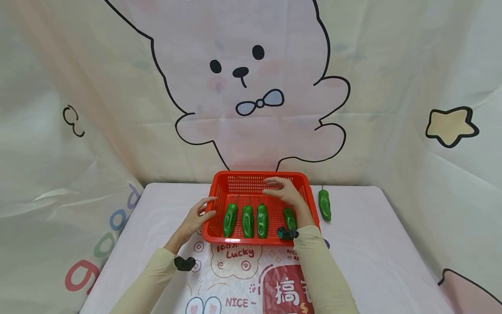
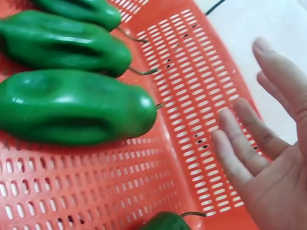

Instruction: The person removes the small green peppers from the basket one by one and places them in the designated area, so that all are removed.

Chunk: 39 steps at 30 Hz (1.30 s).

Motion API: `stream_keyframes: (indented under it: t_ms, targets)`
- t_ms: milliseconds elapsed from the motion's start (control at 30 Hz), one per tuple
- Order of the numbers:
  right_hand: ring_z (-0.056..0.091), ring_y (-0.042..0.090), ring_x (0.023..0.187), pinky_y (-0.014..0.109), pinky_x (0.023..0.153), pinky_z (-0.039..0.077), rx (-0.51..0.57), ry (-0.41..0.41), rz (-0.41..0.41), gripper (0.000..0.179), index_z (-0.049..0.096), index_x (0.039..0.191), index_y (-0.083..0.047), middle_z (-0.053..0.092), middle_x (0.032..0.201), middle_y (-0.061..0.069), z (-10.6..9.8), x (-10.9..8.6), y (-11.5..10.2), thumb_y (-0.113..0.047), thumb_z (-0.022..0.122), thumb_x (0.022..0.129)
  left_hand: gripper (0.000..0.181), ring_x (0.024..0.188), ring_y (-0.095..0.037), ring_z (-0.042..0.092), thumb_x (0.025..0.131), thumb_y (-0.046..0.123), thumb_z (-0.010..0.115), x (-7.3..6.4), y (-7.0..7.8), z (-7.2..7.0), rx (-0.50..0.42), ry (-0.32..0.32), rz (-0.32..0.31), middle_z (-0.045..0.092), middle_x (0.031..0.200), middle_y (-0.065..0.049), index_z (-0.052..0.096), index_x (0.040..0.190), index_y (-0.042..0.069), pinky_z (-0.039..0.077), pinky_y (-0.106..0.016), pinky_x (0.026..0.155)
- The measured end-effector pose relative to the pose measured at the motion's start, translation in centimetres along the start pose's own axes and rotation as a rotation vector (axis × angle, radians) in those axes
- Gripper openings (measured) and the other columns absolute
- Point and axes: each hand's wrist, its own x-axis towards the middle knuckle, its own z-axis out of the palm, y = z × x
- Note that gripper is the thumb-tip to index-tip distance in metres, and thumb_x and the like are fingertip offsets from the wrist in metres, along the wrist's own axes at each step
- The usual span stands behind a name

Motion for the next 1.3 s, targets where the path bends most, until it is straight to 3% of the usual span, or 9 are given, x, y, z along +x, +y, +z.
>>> stream_keyframes:
  t_ms: [267, 533, 733, 800, 1033, 1300]
  targets:
    - [0.051, 0.038, 0.127, 0.057, 0.101, 0.045, -0.090, -0.121, 0.086, 0.053, 0.061, 0.137, 0.000, 0.058, 0.137, 0.020, 0.4, 0.1, 0.9, -0.014, 0.080, 0.090, 0.053, 0.110, -0.053, 0.060, 0.103, 0.010, 0.061, 0.1, -0.1, 0.0, -0.025, -0.013, 0.013, 0.045, 0.140, -0.034, 0.041, 0.153, 0.012, 0.060, -0.052, 0.077]
    - [0.052, 0.039, 0.124, 0.046, 0.094, 0.051, -0.107, -0.236, 0.176, 0.058, 0.058, 0.141, -0.002, 0.057, 0.137, 0.022, 0.9, 0.6, 1.7, -0.018, 0.080, 0.090, 0.051, 0.117, -0.052, 0.056, 0.104, 0.007, 0.059, 0.1, 0.0, 0.1, -0.015, -0.001, -0.015, 0.045, 0.142, -0.032, 0.043, 0.152, 0.014, 0.058, -0.053, 0.081]
    - [0.052, 0.038, 0.127, 0.045, 0.096, 0.051, -0.067, -0.311, 0.230, 0.060, 0.055, 0.145, -0.004, 0.057, 0.138, 0.021, 1.1, 0.6, 2.0, -0.012, 0.079, 0.090, 0.052, 0.118, -0.055, 0.052, 0.103, 0.009, 0.061, -1.1, 2.6, 0.5, -0.032, -0.008, -0.023, 0.044, 0.140, -0.034, 0.042, 0.151, 0.009, 0.056, -0.057, 0.084]
    - [0.053, 0.036, 0.125, 0.043, 0.095, 0.052, -0.079, -0.323, 0.231, 0.059, 0.056, 0.144, -0.005, 0.057, 0.137, 0.020, 1.2, 0.7, 2.1, -0.012, 0.080, 0.090, 0.051, 0.118, -0.055, 0.052, 0.102, 0.008, 0.061, -1.3, 3.2, 0.6, -0.029, -0.007, -0.019, 0.044, 0.140, -0.034, 0.043, 0.150, 0.008, 0.056, -0.056, 0.083]
    - [0.055, 0.036, 0.121, 0.038, 0.091, 0.055, -0.020, -0.360, 0.244, 0.049, 0.061, 0.135, 0.003, 0.059, 0.134, 0.021, 1.6, 0.6, 2.0, -0.005, 0.078, 0.090, 0.052, 0.120, -0.056, 0.051, 0.102, 0.010, 0.063, -1.1, 3.2, 0.5, -0.034, -0.017, -0.031, 0.044, 0.142, -0.035, 0.043, 0.151, 0.008, 0.055, -0.058, 0.086]
    - [0.060, 0.020, 0.093, 0.031, 0.078, 0.057, -0.039, -0.354, 0.253, 0.035, 0.070, 0.122, 0.006, 0.066, 0.122, 0.016, 2.3, 0.6, 2.2, 0.001, 0.078, 0.088, 0.053, 0.122, -0.056, 0.049, 0.102, 0.012, 0.063, -1.2, 3.3, 0.4, -0.022, -0.020, -0.030, 0.043, 0.142, -0.036, 0.043, 0.151, 0.008, 0.055, -0.058, 0.087]
